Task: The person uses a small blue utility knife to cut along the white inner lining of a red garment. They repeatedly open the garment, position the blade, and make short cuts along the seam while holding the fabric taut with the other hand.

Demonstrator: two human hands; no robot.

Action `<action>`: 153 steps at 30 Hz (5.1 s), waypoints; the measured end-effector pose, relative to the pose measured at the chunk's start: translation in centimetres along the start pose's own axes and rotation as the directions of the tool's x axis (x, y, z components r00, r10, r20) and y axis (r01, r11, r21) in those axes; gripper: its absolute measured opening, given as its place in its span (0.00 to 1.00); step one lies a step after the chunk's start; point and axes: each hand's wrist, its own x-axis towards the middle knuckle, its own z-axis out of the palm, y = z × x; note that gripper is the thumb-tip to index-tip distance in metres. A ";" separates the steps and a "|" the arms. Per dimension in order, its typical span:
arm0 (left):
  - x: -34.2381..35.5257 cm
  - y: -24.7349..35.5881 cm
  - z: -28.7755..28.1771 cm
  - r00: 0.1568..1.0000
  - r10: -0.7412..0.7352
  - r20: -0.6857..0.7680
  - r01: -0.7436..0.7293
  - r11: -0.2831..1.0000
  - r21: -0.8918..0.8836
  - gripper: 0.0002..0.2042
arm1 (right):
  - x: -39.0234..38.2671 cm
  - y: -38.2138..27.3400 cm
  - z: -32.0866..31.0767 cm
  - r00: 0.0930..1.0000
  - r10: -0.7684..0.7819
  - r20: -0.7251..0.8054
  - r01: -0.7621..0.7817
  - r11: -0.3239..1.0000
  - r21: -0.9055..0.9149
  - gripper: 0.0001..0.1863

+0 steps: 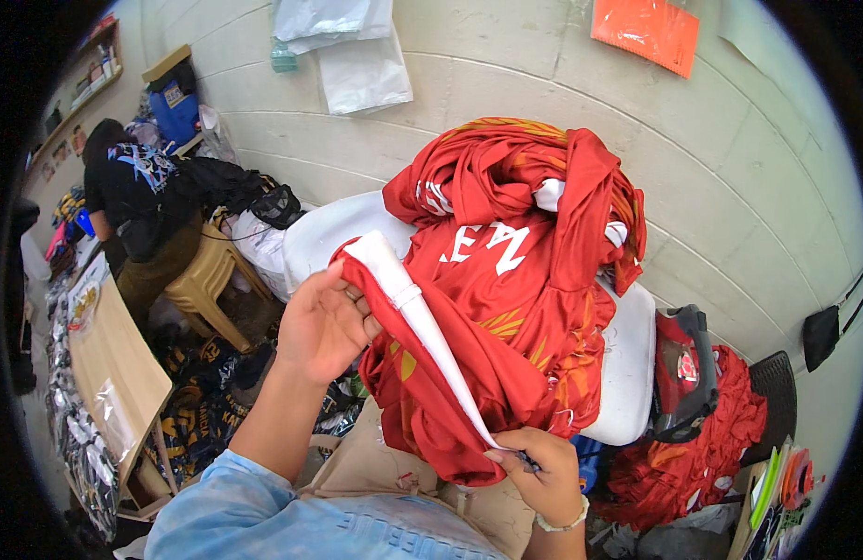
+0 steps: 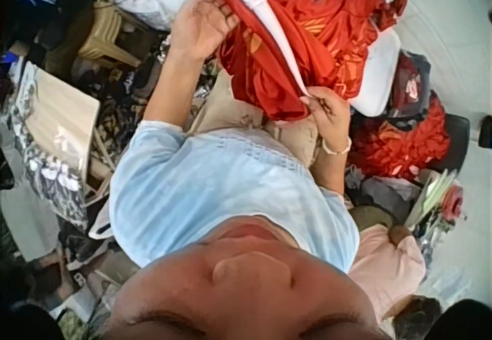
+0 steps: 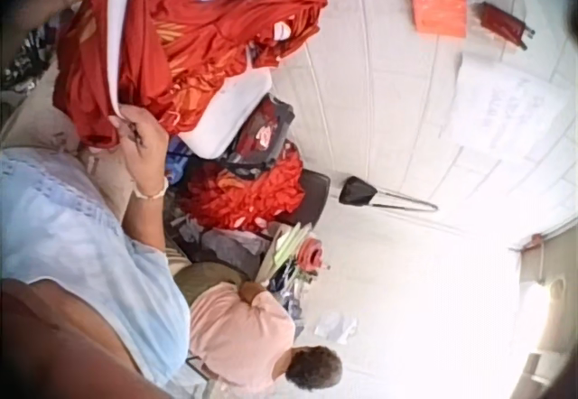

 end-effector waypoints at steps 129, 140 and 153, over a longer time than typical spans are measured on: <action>3.3 0.1 5.2 0.941 -0.235 0.242 -0.011 0.696 0.718 0.09 | 3.2 -1.3 -5.5 0.892 0.107 0.440 -0.217 0.954 0.208 0.14; 3.2 1.0 2.3 0.933 -0.236 0.271 -0.063 0.634 0.771 0.10 | -0.2 0.0 -8.3 0.901 0.217 0.375 -0.274 0.956 0.105 0.13; -1.0 -5.1 6.5 0.953 -0.257 0.158 0.242 0.964 0.112 0.15 | 18.0 -2.7 -6.4 0.698 -0.634 -0.333 0.277 0.668 -0.690 0.14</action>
